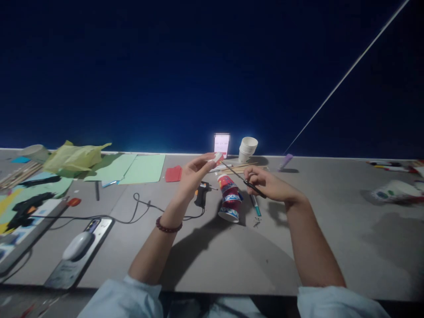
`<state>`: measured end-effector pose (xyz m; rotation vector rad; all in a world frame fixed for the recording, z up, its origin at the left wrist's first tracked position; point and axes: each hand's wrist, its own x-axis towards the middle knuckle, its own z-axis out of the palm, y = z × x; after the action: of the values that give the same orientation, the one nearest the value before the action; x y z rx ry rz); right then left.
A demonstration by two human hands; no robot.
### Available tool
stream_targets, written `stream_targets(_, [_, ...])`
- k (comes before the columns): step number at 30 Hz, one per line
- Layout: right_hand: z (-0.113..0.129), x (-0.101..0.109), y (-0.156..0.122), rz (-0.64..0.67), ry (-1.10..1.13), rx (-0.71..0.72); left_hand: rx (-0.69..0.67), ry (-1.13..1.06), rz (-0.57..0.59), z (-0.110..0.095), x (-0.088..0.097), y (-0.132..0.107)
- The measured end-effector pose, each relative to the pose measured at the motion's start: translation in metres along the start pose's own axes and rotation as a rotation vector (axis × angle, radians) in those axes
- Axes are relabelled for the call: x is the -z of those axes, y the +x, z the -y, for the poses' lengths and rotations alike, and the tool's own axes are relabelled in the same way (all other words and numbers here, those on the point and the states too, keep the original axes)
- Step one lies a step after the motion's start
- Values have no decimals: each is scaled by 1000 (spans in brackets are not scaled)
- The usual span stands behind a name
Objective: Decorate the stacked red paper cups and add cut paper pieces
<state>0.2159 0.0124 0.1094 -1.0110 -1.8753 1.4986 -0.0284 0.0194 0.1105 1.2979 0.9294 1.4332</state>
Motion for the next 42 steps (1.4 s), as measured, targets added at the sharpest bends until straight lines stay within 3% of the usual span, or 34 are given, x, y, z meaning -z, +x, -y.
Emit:
stream_targets(7, [1,0,0,-30,-79,-12,64,-24,-81,9,0,3])
stream_targets(16, [5,-3,0,-54,-77,-22,155,-238,-108,7,-4,4])
stream_targets(23, [5,-2,0,-31,-95,-20,166,-265,-37,8,-6,2])
stream_targets(42, [8,2,-3,-19,-120,-6,212,-282,2,7,-4,3])
